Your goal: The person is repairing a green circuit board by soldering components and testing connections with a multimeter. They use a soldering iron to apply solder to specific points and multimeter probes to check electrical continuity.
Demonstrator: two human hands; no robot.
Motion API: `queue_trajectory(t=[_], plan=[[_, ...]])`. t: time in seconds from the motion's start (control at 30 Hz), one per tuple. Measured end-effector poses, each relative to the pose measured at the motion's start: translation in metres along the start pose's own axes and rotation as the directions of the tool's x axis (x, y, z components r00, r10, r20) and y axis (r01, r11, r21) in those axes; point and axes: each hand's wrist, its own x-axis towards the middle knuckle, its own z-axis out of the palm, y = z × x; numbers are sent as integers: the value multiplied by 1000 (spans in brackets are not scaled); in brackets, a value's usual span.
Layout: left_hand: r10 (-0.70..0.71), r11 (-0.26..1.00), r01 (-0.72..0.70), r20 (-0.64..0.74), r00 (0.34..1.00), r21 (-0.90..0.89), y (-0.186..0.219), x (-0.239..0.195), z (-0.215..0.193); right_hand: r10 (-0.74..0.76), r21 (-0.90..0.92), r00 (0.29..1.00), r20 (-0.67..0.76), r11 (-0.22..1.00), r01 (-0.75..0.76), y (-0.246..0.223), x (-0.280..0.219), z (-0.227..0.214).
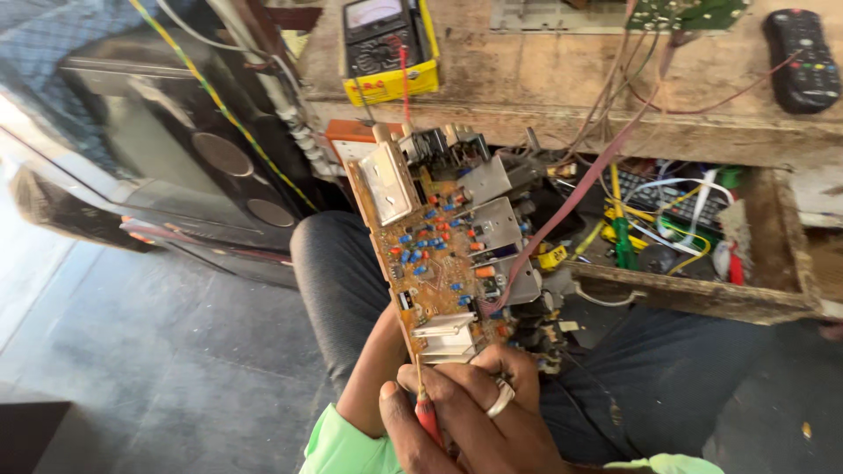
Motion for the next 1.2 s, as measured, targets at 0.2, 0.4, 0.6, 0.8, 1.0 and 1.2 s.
queue_trajectory(t=[0.2,0.4,0.6,0.8,1.0,1.2], plan=[[467,884,-467,27,884,-5,82,-49,1,-105,12,991,81,994,104,-5,13,13],[752,641,-759,104,651,111,111,-104,-16,-131,117,967,220,987,107,2,21,26],[712,624,-760,268,649,184,111,-107,-34,-53,112,918,392,994,9,19,13,49],[586,708,-612,190,788,352,87,-84,-43,45,146,902,429,982,-119,37,-10,47],[552,664,-649,342,760,371,72,-78,-34,207,578,929,306,735,-354,48,-14,39],[588,537,-627,282,758,564,64,-75,-41,487,584,846,217,630,-512,81,7,47]])
